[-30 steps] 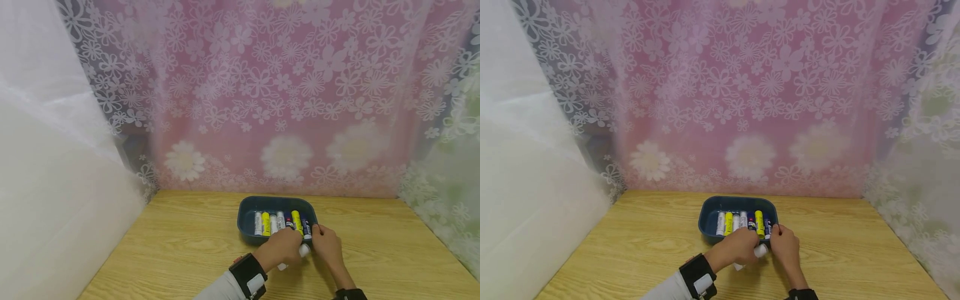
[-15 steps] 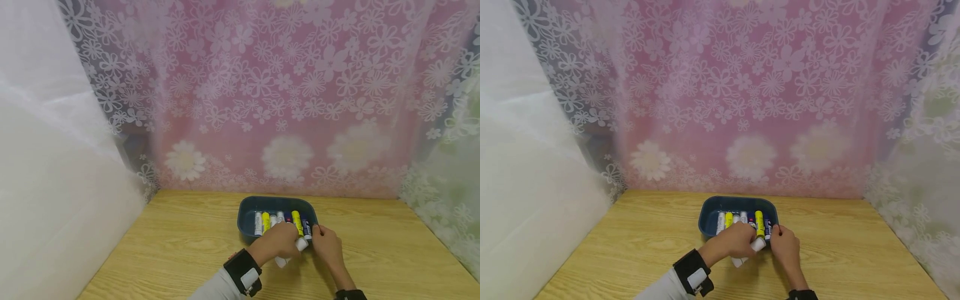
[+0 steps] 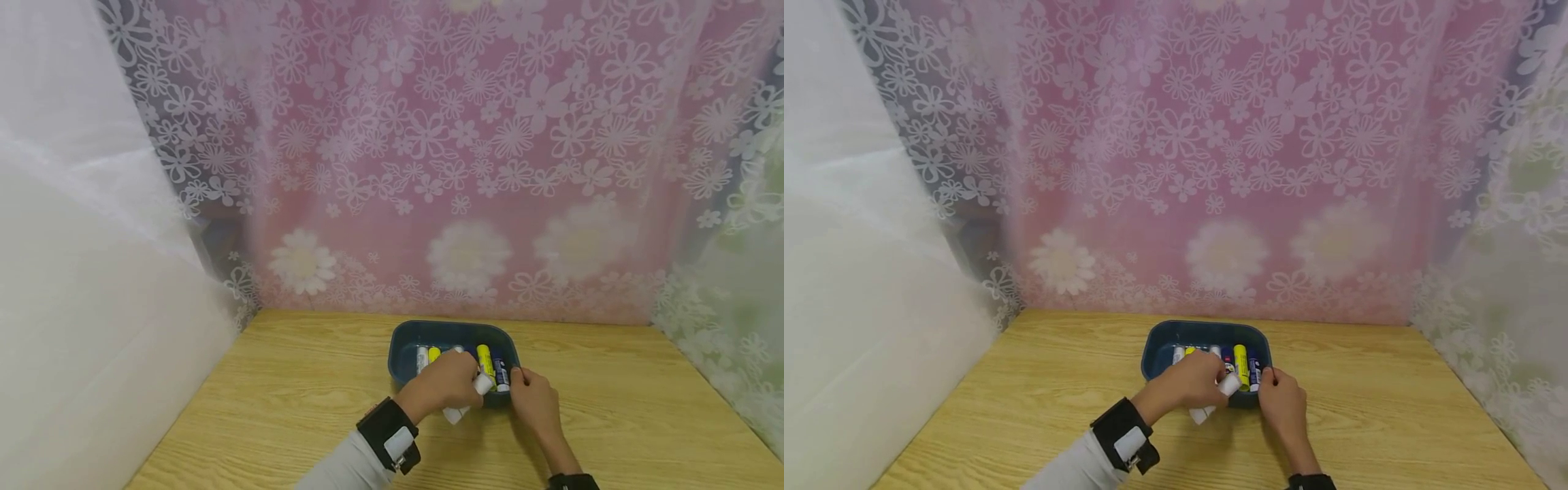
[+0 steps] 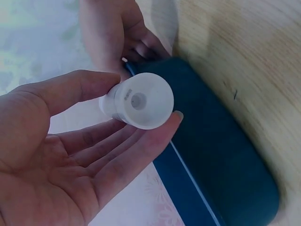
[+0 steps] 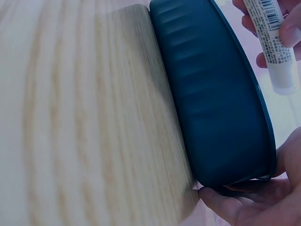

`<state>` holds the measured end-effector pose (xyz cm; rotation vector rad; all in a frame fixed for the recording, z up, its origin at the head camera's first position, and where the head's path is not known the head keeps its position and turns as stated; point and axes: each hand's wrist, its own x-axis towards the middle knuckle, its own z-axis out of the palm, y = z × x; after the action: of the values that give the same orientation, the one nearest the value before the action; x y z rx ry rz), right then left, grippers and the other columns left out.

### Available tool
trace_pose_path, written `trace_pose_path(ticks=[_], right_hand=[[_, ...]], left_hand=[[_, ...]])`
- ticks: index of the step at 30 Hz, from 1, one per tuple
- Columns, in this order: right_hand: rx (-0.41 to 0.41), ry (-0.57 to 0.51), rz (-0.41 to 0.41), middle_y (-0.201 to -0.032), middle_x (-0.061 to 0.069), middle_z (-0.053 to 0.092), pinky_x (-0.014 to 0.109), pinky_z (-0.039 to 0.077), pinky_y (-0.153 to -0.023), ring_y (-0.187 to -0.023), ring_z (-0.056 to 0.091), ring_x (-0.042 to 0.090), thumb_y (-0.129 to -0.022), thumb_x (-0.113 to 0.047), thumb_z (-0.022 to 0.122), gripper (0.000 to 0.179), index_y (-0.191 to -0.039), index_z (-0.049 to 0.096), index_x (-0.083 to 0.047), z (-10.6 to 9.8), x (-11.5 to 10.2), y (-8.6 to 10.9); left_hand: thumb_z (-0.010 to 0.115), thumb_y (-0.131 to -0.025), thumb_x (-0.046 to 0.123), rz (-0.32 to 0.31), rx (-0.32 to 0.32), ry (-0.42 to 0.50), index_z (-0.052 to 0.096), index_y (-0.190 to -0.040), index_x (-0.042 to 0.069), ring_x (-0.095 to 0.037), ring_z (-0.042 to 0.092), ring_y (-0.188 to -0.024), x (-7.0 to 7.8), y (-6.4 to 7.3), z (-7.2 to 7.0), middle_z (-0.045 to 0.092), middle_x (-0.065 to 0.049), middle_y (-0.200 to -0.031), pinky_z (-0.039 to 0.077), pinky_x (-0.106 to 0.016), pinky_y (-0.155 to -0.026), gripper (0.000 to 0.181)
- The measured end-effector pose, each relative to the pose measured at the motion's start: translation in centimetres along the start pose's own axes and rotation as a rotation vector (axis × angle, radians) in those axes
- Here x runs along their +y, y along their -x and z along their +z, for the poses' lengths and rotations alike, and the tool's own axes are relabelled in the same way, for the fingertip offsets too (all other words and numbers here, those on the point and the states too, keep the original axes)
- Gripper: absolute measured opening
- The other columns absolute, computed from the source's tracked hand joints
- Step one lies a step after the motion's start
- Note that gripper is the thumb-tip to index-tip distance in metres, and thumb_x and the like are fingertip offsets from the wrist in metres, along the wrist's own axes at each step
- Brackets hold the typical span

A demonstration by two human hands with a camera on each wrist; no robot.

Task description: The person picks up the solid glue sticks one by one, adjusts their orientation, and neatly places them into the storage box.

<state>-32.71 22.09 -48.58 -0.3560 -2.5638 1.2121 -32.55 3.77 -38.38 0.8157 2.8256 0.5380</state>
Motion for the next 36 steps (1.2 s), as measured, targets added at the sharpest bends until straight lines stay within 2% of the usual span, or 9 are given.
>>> trace_pose_path(ticks=[4,6,9,16,19,21,24,30,36], right_hand=[[-0.008,0.012,0.005,-0.096,0.019,0.068,0.039,0.045,-0.067,-0.082,0.057,0.030,-0.105,-0.023,0.044,0.039,-0.109,0.072,0.003,0.0,0.0,0.0],[-0.014,0.015,0.007,-0.109,0.025,0.069,0.046,0.050,-0.076,-0.092,0.062,0.036,-0.105,-0.023,0.042,0.041,-0.117,0.070,0.005,0.0,0.0,0.1],[-0.021,0.012,0.007,-0.120,0.029,0.067,0.057,0.050,-0.087,-0.104,0.063,0.043,-0.105,-0.023,0.040,0.044,-0.122,0.068,0.006,0.0,0.0,0.2],[-0.047,-0.002,0.024,-0.133,0.031,0.060,0.063,0.046,-0.098,-0.125,0.055,0.052,-0.106,-0.025,0.039,0.047,-0.132,0.061,0.007,0.1,-0.1,0.3],[-0.058,-0.008,0.030,-0.136,0.031,0.058,0.064,0.044,-0.101,-0.129,0.052,0.053,-0.106,-0.025,0.038,0.048,-0.135,0.059,0.007,0.0,-0.2,0.2],[-0.058,-0.006,0.030,-0.136,0.031,0.057,0.064,0.043,-0.102,-0.130,0.051,0.053,-0.107,-0.025,0.038,0.048,-0.135,0.059,0.008,0.0,-0.2,0.2],[-0.058,-0.005,0.030,-0.136,0.030,0.057,0.064,0.043,-0.103,-0.131,0.051,0.052,-0.107,-0.025,0.038,0.048,-0.135,0.059,0.007,-0.1,-0.1,0.2],[-0.044,-0.004,0.021,-0.133,0.030,0.060,0.063,0.045,-0.099,-0.127,0.054,0.052,-0.107,-0.025,0.039,0.047,-0.133,0.061,0.006,0.0,0.0,0.2],[-0.041,0.004,0.016,-0.130,0.029,0.063,0.062,0.047,-0.096,-0.123,0.058,0.051,-0.107,-0.025,0.039,0.046,-0.131,0.063,0.005,0.0,0.1,0.2]], left_hand=[[0.082,-0.082,0.018,-0.018,0.018,0.034,0.068,-0.079,0.008,-0.010,0.057,-0.052,-0.6,-0.2,-0.6,0.059,0.002,-0.067,0.046,-0.021,-0.045,0.017],[0.082,-0.082,0.018,-0.033,0.027,0.054,0.069,-0.080,0.007,-0.011,0.057,-0.052,-1.0,-0.5,-0.9,0.060,0.000,-0.067,0.046,-0.022,-0.045,0.018],[0.081,-0.083,0.017,-0.054,0.044,0.097,0.068,-0.078,0.007,-0.013,0.058,-0.052,-1.7,-0.9,-1.4,0.058,-0.001,-0.066,0.046,-0.023,-0.043,0.018],[0.077,-0.087,0.014,-0.080,0.117,0.123,0.055,-0.057,0.010,-0.016,0.052,-0.039,-4.0,-2.4,-3.6,0.045,0.001,-0.048,0.040,-0.023,-0.038,0.037],[0.079,-0.085,0.013,-0.105,0.162,0.149,0.063,-0.068,0.006,-0.016,0.054,-0.043,-4.7,-2.9,-4.3,0.053,-0.001,-0.055,0.043,-0.024,-0.039,0.024],[0.079,-0.085,0.013,-0.132,0.175,0.157,0.067,-0.081,0.004,-0.016,0.056,-0.048,-5.0,-3.1,-4.7,0.058,-0.003,-0.064,0.045,-0.024,-0.040,0.015],[0.079,-0.086,0.014,-0.165,0.182,0.147,0.068,-0.094,0.001,-0.017,0.059,-0.052,-5.3,-3.4,-4.9,0.062,-0.005,-0.073,0.048,-0.025,-0.042,0.018],[0.080,-0.084,0.014,-0.163,0.220,0.059,0.070,-0.099,0.002,-0.016,0.058,-0.061,-6.1,-4.1,-5.0,0.064,-0.006,-0.080,0.048,-0.025,-0.051,0.022],[0.079,-0.083,0.009,-0.176,0.217,0.062,0.070,-0.104,0.001,-0.018,0.056,-0.068,-7.2,-4.4,-4.7,0.064,-0.007,-0.086,0.047,-0.028,-0.056,0.024]])
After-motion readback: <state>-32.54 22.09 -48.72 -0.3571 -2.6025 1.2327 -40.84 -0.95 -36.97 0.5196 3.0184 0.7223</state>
